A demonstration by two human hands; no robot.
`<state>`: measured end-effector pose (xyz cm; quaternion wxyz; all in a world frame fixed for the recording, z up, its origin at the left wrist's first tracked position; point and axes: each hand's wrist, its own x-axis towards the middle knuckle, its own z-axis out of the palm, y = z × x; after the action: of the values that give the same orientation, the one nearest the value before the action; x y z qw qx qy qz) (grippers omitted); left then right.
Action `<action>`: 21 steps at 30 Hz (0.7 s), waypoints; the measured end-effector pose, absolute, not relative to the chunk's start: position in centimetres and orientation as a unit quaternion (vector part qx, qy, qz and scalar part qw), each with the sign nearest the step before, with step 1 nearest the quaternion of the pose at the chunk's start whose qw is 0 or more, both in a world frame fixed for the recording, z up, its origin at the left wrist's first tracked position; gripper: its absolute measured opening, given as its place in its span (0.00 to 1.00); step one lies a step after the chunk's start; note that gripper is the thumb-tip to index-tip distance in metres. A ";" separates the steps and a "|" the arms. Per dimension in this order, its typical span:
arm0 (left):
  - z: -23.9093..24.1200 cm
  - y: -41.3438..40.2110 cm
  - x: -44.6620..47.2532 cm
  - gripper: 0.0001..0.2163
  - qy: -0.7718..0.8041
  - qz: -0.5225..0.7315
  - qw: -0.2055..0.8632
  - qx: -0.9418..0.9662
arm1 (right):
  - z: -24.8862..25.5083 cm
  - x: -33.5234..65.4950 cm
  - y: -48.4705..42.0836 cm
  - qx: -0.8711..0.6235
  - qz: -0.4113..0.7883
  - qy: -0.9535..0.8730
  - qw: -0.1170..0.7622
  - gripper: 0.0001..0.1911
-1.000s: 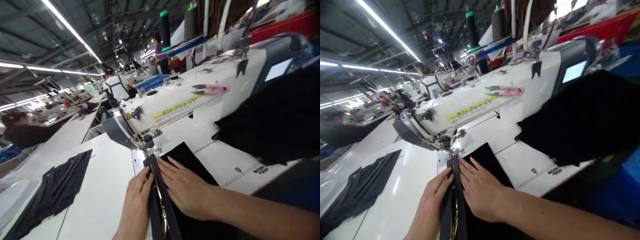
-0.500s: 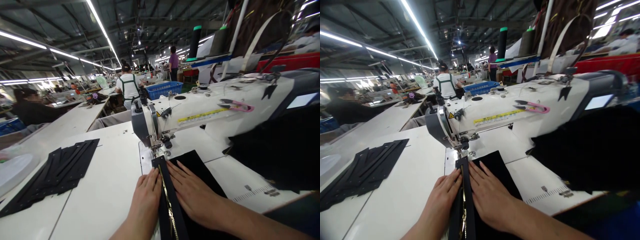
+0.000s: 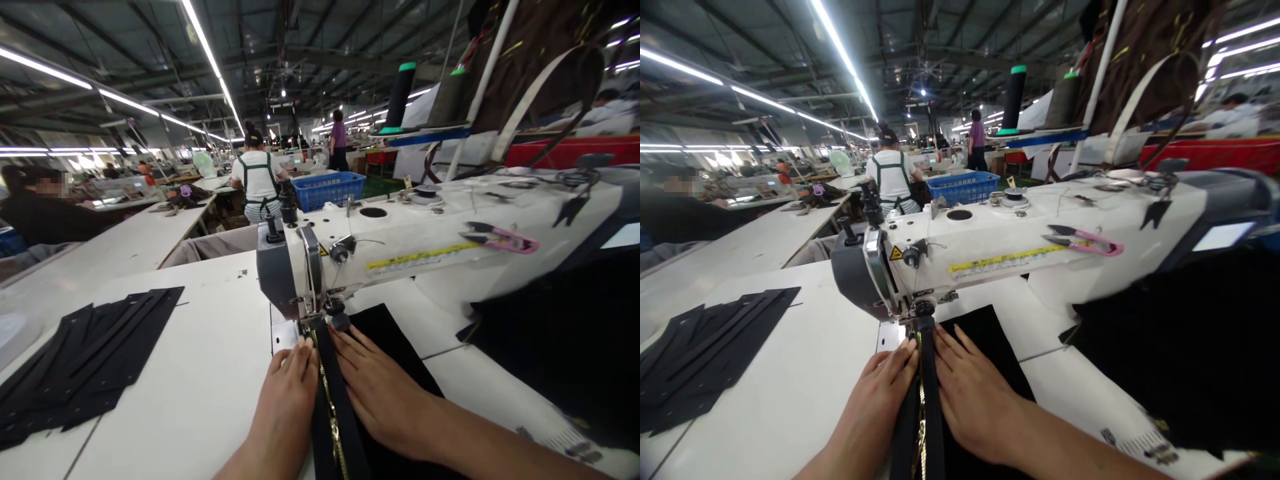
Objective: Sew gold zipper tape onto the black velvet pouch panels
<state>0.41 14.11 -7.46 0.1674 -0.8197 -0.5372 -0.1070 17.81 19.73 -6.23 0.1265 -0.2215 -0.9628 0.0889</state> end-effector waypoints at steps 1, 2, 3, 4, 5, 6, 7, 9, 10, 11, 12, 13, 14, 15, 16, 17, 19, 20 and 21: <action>-7.8 14.1 0.3 0.15 -0.534 -0.110 0.176 -0.820 | -6.2 17.8 19.8 -0.221 0.092 -0.963 0.126 0.28; -8.2 14.2 0.3 0.15 -0.530 -0.118 0.188 -0.818 | -6.1 17.8 19.8 -0.219 0.095 -0.963 0.125 0.29; -8.6 14.2 0.3 0.15 -0.529 -0.127 0.200 -0.815 | -6.1 17.8 19.8 -0.217 0.097 -0.963 0.125 0.29; -8.9 14.1 0.3 0.16 -0.529 -0.134 0.211 -0.811 | -6.0 17.8 19.9 -0.215 0.100 -0.964 0.123 0.29; -9.1 14.1 0.2 0.16 -0.529 -0.137 0.219 -0.808 | -6.0 17.8 19.9 -0.211 0.102 -0.965 0.119 0.29; -9.1 14.1 0.2 0.16 -0.527 -0.133 0.222 -0.809 | -6.0 17.7 19.9 -0.208 0.103 -0.966 0.115 0.29; -9.1 14.0 0.1 0.16 -0.524 -0.126 0.223 -0.812 | -5.9 17.7 20.0 -0.205 0.105 -0.967 0.111 0.29; -8.7 13.9 0.0 0.16 -0.515 -0.110 0.218 -0.822 | -5.9 17.7 20.1 -0.202 0.107 -0.968 0.106 0.29; -8.5 13.9 0.0 0.16 -0.510 -0.108 0.219 -0.825 | -5.9 17.7 20.1 -0.202 0.107 -0.968 0.107 0.29; -8.3 13.9 -0.1 0.16 -0.508 -0.109 0.220 -0.825 | -6.0 17.7 20.1 -0.202 0.107 -0.968 0.108 0.29; -8.3 13.9 0.0 0.16 -0.510 -0.108 0.219 -0.825 | -6.0 17.7 20.1 -0.204 0.106 -0.967 0.109 0.29; -8.3 13.9 0.0 0.16 -0.512 -0.107 0.217 -0.824 | -6.0 17.7 20.1 -0.205 0.107 -0.967 0.109 0.29; -8.4 14.0 0.2 0.17 -0.517 -0.109 0.215 -0.821 | -6.0 17.7 20.1 -0.207 0.108 -0.966 0.109 0.29; -8.6 14.0 0.3 0.17 -0.525 -0.114 0.215 -0.815 | -6.0 17.7 20.1 -0.209 0.111 -0.966 0.110 0.29; -8.8 14.0 0.4 0.17 -0.532 -0.121 0.218 -0.809 | -6.0 17.7 20.1 -0.210 0.113 -0.965 0.110 0.29; -8.9 14.0 0.6 0.17 -0.539 -0.130 0.223 -0.802 | -6.0 17.7 20.0 -0.211 0.117 -0.964 0.111 0.29; -8.9 14.1 0.7 0.17 -0.541 -0.140 0.235 -0.795 | -5.9 17.7 20.0 -0.213 0.125 -0.962 0.117 0.29; -8.7 14.1 0.7 0.17 -0.532 -0.138 0.239 -0.800 | -5.9 17.7 20.1 -0.215 0.130 -0.960 0.120 0.29; -8.5 14.1 0.7 0.17 -0.518 -0.137 0.245 -0.808 | -5.9 17.7 20.1 -0.219 0.135 -0.958 0.123 0.29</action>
<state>0.67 14.13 -8.50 0.2447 -0.8083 -0.5177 -0.1368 17.75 20.08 -5.94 0.1233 -0.2193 -0.9583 0.1352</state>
